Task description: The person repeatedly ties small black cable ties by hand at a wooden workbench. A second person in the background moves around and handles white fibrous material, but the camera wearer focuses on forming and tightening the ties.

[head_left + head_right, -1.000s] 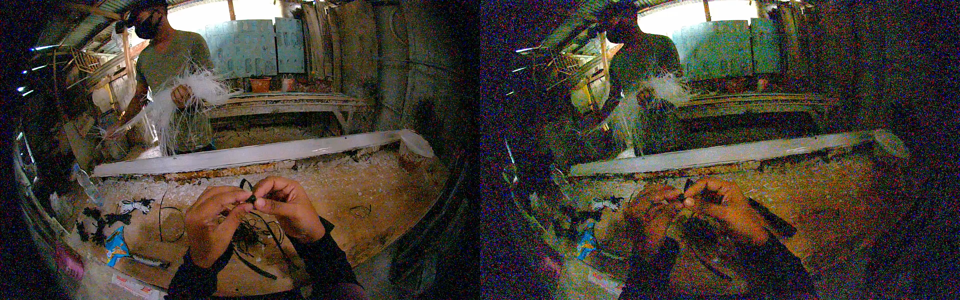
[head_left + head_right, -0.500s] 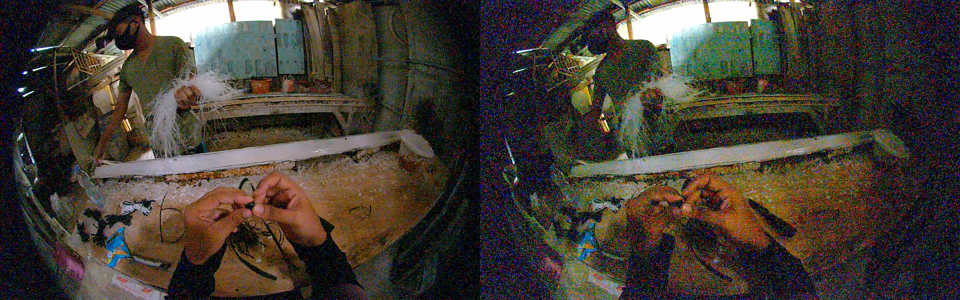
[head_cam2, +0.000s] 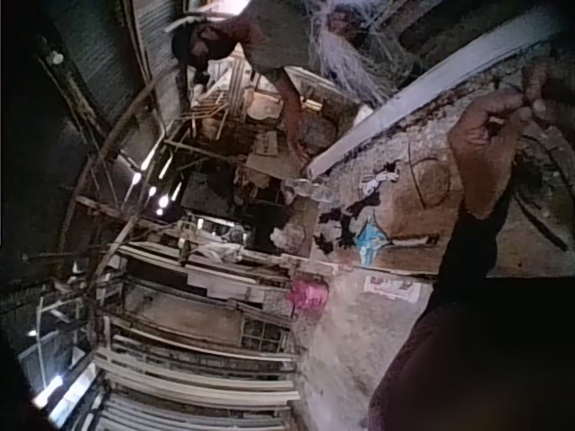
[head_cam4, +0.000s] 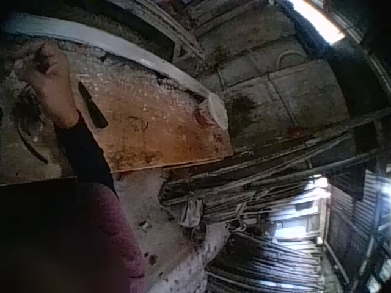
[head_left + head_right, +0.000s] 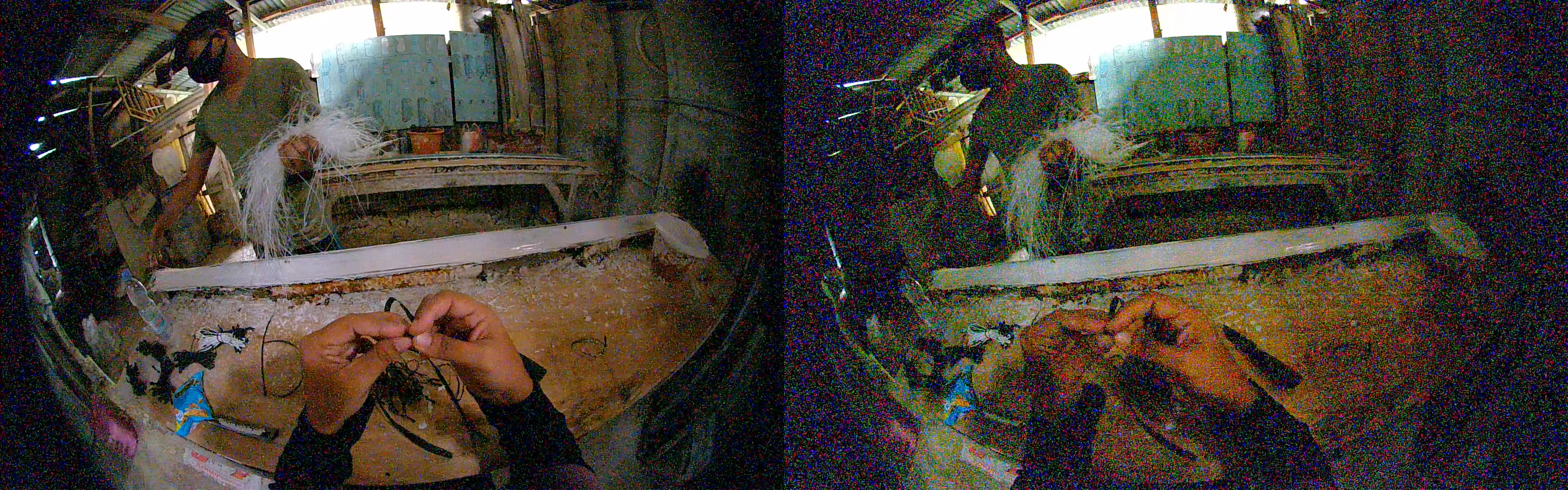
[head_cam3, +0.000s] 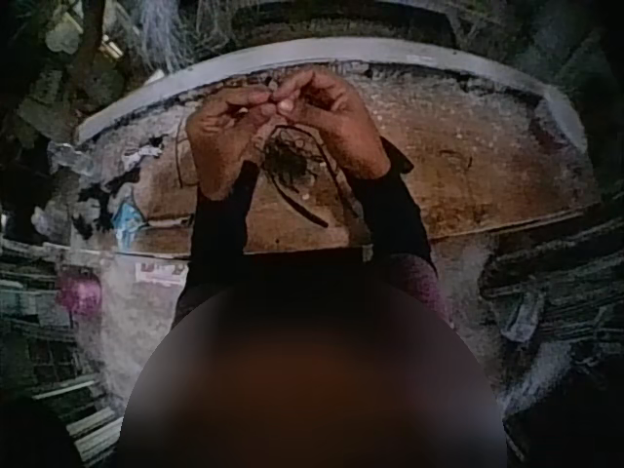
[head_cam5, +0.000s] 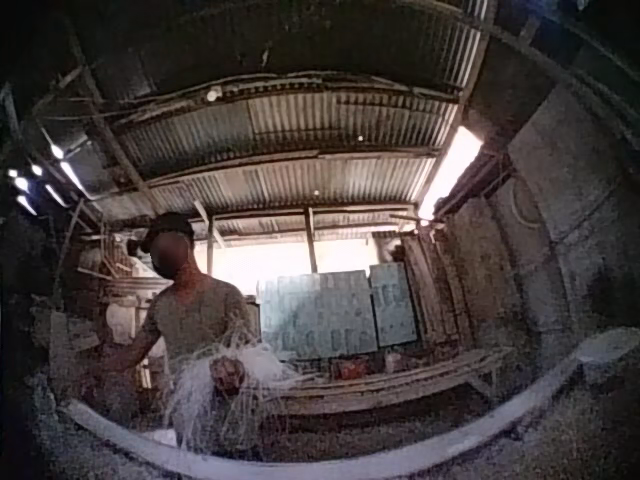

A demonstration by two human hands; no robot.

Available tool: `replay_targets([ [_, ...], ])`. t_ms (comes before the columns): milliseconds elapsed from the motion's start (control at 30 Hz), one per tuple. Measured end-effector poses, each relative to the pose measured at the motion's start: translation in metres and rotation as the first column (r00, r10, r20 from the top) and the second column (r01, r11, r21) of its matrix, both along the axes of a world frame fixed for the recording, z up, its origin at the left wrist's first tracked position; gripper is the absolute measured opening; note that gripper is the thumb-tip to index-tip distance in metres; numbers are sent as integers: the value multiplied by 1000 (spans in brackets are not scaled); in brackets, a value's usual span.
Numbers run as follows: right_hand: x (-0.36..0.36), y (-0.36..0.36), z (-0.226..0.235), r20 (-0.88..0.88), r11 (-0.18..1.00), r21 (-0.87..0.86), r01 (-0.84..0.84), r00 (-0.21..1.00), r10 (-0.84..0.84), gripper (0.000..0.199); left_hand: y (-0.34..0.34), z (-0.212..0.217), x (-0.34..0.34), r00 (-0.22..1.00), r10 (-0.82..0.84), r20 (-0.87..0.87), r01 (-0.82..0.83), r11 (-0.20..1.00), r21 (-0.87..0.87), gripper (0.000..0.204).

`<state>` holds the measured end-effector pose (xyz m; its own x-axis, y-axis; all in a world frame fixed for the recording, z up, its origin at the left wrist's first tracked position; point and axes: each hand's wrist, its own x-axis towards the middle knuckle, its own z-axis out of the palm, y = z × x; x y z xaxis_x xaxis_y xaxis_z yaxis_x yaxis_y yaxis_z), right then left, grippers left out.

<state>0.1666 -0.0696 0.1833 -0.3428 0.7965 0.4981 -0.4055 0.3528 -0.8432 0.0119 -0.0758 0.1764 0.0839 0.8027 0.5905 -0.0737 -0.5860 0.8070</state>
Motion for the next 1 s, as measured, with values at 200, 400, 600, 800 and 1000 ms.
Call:
replay_targets([
  [200,0,-2,1,58,1000,-19,-1,998,2,8,0,0,-3,1000,-22,-3,22,1000,18,10],
  [400,-2,-12,8,149,999,10,52,987,-53,8,4,0,-7,989,61,-136,-44,991,128,7],
  [600,-4,-17,11,137,993,49,104,984,-110,11,4,1,-7,1000,27,-3,-26,993,114,5],
  [800,-3,-17,5,83,999,36,27,996,-30,13,4,1,-5,993,-17,117,13,999,34,7],
  [1000,8,-17,6,271,944,288,164,931,-245,21,1,5,-15,999,-14,-29,16,997,75,12],
])
